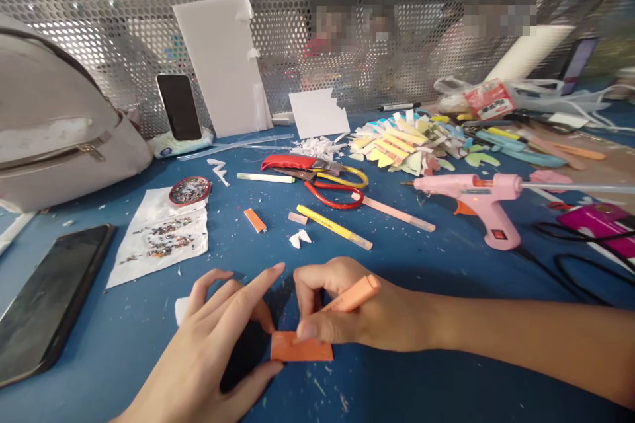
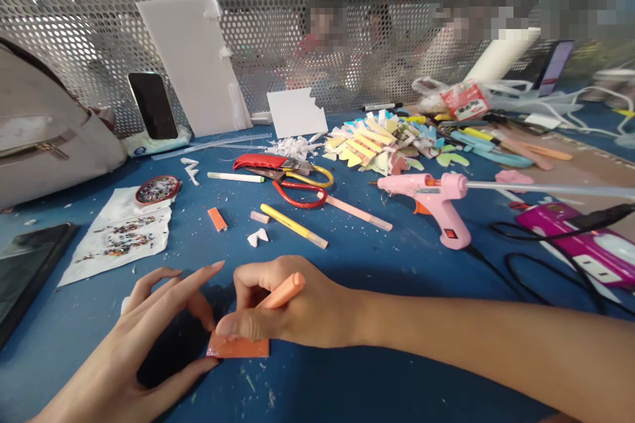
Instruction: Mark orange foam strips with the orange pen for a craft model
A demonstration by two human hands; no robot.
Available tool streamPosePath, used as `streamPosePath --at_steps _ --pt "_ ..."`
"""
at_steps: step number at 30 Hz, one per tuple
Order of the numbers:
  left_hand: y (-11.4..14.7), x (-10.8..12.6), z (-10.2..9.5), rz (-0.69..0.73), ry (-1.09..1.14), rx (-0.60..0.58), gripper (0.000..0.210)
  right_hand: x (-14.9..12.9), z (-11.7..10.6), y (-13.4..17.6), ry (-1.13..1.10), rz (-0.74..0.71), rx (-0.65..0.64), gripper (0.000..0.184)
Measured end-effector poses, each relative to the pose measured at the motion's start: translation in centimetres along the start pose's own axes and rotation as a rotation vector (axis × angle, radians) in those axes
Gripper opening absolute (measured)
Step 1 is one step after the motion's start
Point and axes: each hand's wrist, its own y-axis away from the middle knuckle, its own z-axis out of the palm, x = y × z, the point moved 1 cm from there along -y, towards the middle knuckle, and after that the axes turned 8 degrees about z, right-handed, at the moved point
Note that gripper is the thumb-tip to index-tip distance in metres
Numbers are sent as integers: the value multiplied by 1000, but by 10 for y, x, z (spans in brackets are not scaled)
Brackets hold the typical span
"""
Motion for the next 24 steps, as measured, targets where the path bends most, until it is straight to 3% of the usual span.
streamPosePath --at_steps 9,13,17,21,24 --pt "-1 0 2 19 40 19 56 -2 1 0 -52 -15 30 46" --pt "-1 0 2 15 48 18 56 -1 2 1 -116 1 -37 52" --pt "0 0 2 13 50 10 57 -1 2 1 -42 -36 40 47" --pt "1 0 3 4 59 15 56 0 4 2 -128 -8 -43 51" --pt "0 0 3 10 71 19 56 -1 4 2 -64 -53 48 47"
